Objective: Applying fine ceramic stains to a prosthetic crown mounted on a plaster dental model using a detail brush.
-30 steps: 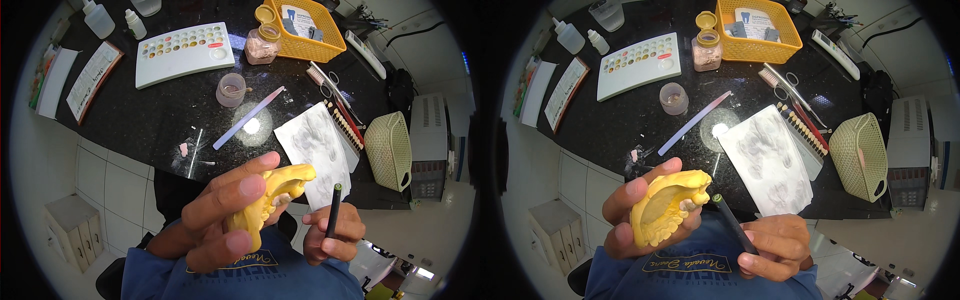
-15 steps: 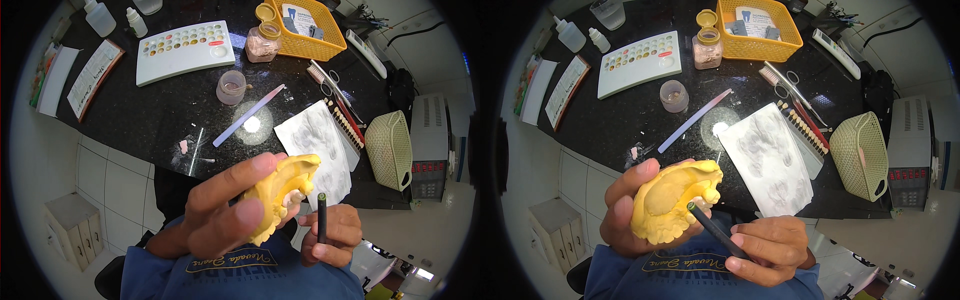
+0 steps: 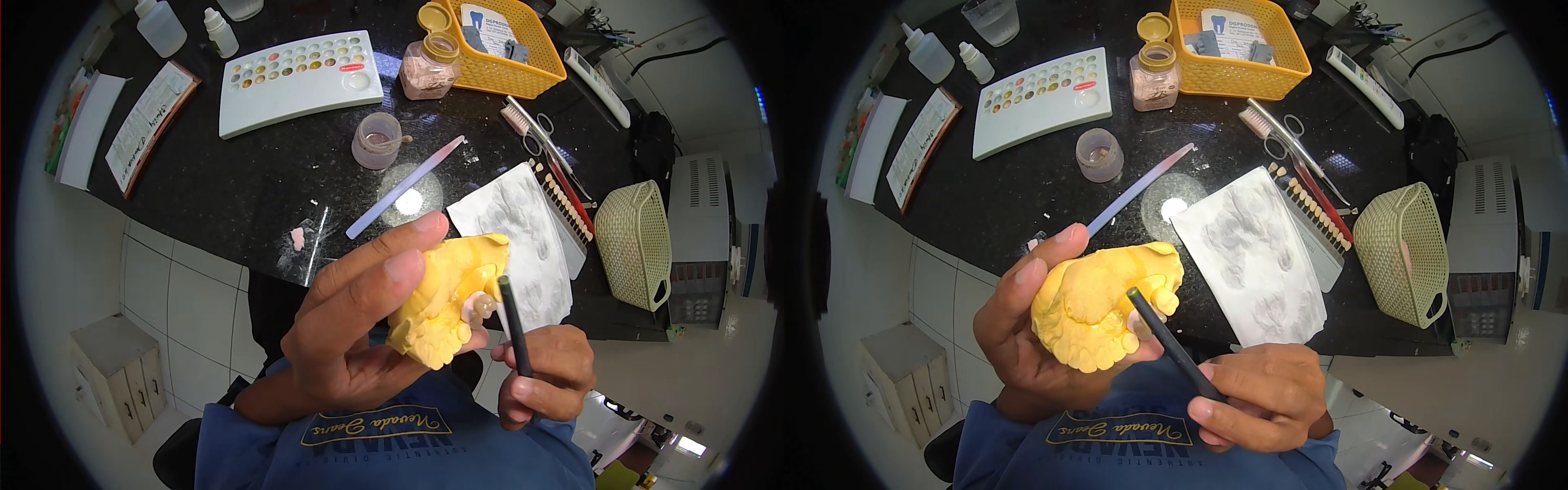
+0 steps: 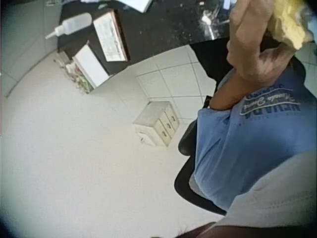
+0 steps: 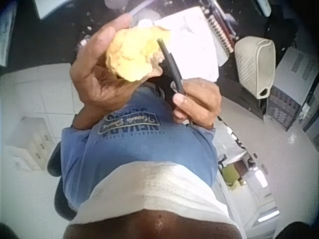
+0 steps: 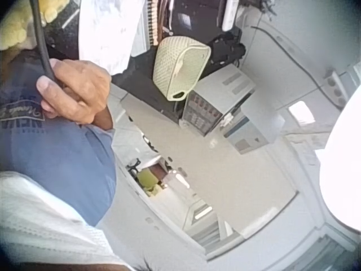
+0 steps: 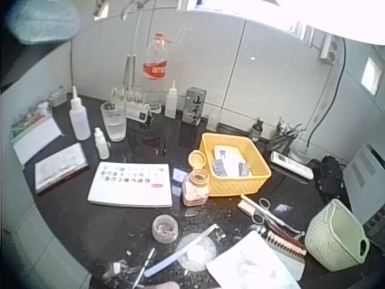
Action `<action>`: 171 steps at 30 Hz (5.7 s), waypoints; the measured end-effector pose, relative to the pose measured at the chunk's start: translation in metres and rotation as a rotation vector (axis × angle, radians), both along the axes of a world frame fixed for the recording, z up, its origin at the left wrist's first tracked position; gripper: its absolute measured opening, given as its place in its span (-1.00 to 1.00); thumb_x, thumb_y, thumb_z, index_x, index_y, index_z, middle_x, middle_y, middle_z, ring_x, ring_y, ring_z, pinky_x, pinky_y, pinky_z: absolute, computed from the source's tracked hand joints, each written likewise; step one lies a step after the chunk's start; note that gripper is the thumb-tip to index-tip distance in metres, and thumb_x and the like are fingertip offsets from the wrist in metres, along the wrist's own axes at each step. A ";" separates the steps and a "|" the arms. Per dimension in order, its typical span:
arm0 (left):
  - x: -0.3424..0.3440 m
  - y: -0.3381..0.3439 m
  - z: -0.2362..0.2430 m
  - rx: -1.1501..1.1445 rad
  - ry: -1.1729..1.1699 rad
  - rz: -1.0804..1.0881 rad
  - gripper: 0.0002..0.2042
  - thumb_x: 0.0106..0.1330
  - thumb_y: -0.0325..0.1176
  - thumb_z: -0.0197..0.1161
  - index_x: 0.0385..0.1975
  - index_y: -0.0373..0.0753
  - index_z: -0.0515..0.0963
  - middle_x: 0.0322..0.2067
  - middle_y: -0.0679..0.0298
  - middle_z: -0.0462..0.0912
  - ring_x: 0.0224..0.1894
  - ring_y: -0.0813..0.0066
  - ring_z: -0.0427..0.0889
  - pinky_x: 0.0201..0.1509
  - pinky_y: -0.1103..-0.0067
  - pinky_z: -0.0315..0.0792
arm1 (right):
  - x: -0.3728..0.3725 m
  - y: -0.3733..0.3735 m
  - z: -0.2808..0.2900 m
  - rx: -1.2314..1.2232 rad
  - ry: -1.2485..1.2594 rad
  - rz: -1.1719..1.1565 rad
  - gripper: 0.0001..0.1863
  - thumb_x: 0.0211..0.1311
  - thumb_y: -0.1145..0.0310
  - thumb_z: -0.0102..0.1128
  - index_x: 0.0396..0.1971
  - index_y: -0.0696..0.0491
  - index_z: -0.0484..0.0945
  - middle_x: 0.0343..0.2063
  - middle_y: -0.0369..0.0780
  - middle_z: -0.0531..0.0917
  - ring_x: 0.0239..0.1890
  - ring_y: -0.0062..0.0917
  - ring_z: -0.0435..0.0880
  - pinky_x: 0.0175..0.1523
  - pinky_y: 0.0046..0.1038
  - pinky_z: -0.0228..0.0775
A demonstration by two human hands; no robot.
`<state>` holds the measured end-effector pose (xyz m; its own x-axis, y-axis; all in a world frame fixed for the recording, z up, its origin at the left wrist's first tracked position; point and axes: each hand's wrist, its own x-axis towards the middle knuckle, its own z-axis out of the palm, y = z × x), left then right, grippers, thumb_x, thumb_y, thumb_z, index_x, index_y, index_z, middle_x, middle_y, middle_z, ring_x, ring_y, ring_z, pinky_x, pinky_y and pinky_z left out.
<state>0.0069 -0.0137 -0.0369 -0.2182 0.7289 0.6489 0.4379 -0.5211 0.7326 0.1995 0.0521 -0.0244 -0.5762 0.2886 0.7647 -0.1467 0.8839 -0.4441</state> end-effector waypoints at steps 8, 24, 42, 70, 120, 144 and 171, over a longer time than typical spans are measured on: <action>-0.001 0.002 -0.008 0.013 -0.041 -0.022 -0.09 -0.14 -0.36 0.52 0.23 -0.24 0.05 0.04 -0.18 0.36 0.02 0.18 0.53 0.01 0.38 0.55 | -0.001 0.001 0.001 0.004 0.018 -0.019 -0.76 0.14 0.24 0.26 -0.32 0.11 0.61 -0.44 -0.15 0.59 -0.60 -0.53 0.62 -0.57 -0.63 0.50; -0.002 0.008 0.012 -0.324 -1.000 -0.291 -0.32 0.09 -0.31 0.40 0.16 -0.41 0.20 -0.04 0.01 0.46 0.07 0.37 0.48 0.06 0.54 0.47 | -0.001 0.000 0.031 -0.341 -0.079 -0.120 -0.73 0.15 0.24 0.22 -0.23 0.09 0.59 -0.44 -0.13 0.61 -0.60 -0.52 0.62 -0.56 -0.61 0.43; 0.004 0.004 0.006 -0.191 -0.753 -0.097 -0.22 -0.08 -0.24 0.49 0.11 -0.39 0.20 -0.01 -0.01 0.41 0.07 0.33 0.48 0.12 0.47 0.46 | 0.004 -0.004 0.041 -0.366 -0.113 -0.104 -0.73 0.10 0.31 0.29 -0.20 0.08 0.58 -0.38 -0.14 0.60 -0.57 -0.51 0.63 -0.51 -0.57 0.47; -0.005 -0.003 -0.002 0.107 -0.197 -0.019 -0.15 -0.18 -0.16 0.55 0.08 -0.26 0.14 -0.05 -0.11 0.40 -0.08 0.37 0.55 -0.05 0.55 0.56 | 0.005 0.005 0.017 -0.030 -0.059 0.054 -0.72 0.15 0.19 0.25 -0.30 0.12 0.59 -0.40 -0.11 0.56 -0.62 -0.55 0.61 -0.60 -0.64 0.50; 0.011 -0.006 0.003 0.209 -0.333 0.056 -0.50 -0.09 -0.55 0.47 -0.12 -0.28 0.39 -0.09 -0.06 0.41 -0.18 0.27 0.61 -0.21 0.58 0.64 | 0.003 0.003 0.015 0.002 -0.106 0.050 -0.75 0.12 0.24 0.27 -0.30 0.09 0.60 -0.39 -0.12 0.57 -0.60 -0.54 0.61 -0.58 -0.64 0.49; 0.011 -0.010 -0.004 0.177 -0.188 -0.017 -0.29 -0.08 -0.56 0.45 0.10 -0.12 0.20 0.00 -0.01 0.28 -0.11 -0.08 0.58 -0.10 0.21 0.60 | 0.001 -0.004 0.000 0.000 0.159 -0.040 -0.75 0.18 0.22 0.21 -0.28 0.09 0.54 -0.41 -0.13 0.53 -0.59 -0.53 0.63 -0.57 -0.63 0.54; 0.025 -0.023 0.025 0.007 -0.901 -0.250 -0.62 0.26 -0.53 0.09 0.05 -0.15 0.21 0.03 0.03 0.19 -0.06 -0.29 0.49 -0.18 0.20 0.65 | -0.001 -0.001 0.009 0.109 -0.089 0.074 -0.78 0.11 0.39 0.25 -0.23 0.08 0.55 -0.36 -0.13 0.54 -0.56 -0.52 0.64 -0.56 -0.67 0.50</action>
<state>0.0315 -0.0369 -0.0119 -0.4784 0.8194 0.3159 -0.4193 -0.5292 0.7377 0.1983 0.0514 -0.0154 -0.6596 0.1610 0.7342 -0.1773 0.9159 -0.3602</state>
